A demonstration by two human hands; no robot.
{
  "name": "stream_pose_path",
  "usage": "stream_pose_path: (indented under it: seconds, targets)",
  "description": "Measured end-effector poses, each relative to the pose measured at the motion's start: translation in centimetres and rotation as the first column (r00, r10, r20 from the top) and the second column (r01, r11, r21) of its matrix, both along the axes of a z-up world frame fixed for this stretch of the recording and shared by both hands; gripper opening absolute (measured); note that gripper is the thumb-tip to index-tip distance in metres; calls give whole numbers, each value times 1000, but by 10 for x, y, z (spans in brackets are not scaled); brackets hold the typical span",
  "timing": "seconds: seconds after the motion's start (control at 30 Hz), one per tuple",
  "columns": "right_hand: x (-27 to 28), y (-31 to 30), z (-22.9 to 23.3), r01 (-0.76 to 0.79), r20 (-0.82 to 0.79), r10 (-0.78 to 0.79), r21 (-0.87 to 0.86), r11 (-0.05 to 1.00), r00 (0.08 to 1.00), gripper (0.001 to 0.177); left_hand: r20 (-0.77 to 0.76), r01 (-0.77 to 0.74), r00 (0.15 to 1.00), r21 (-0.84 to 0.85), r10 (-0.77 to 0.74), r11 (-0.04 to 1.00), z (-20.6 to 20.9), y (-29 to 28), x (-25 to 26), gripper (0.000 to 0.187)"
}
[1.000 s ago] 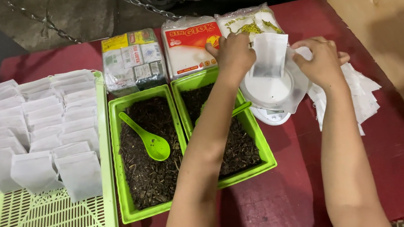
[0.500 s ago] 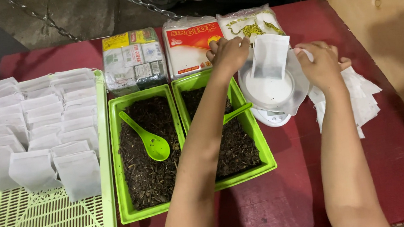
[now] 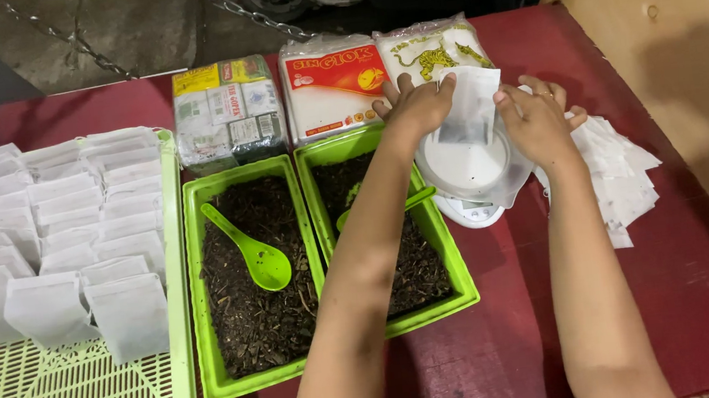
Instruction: Filling small white filter bags with tea leaves using a plastic spoon and organizing them in a tray
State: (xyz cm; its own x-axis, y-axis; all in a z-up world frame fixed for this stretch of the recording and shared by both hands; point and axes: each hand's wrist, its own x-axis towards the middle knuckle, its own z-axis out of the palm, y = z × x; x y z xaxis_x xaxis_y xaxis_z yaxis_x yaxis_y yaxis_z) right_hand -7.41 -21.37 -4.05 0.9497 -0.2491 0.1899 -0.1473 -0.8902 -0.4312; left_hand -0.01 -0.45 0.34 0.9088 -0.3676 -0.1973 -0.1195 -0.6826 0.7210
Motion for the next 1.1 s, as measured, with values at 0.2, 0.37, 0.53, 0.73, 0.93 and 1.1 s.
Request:
stream_pose_path:
  seconds: [0.2, 0.37, 0.53, 0.73, 0.93, 1.1]
  targets:
    - [-13, 20, 20, -26, 37, 25, 18, 1000, 999, 39, 99, -40, 994, -58, 46, 998, -8, -10, 5, 72]
    - [-12, 18, 21, -66, 142, 59, 45, 997, 988, 34, 207, -74, 974, -103, 94, 992, -32, -16, 24, 44]
    - [-8, 7, 17, -115, 308, 100, 32, 993, 946, 15, 307, -72, 944, -154, 117, 985, -47, -15, 32, 30]
    - [-11, 1, 20, -147, 315, 152, -41, 988, 937, 15, 303, -60, 951, -18, 62, 998, -27, 3, 17, 13]
    - [-21, 17, 45, -166, 330, 181, -73, 983, 927, 20, 346, -130, 931, 9, 119, 991, 1, 18, -5, 12]
    - [-39, 44, 71, -185, 406, 211, -104, 977, 889, 13, 444, -140, 883, -64, 154, 988, 17, 41, -17, 10]
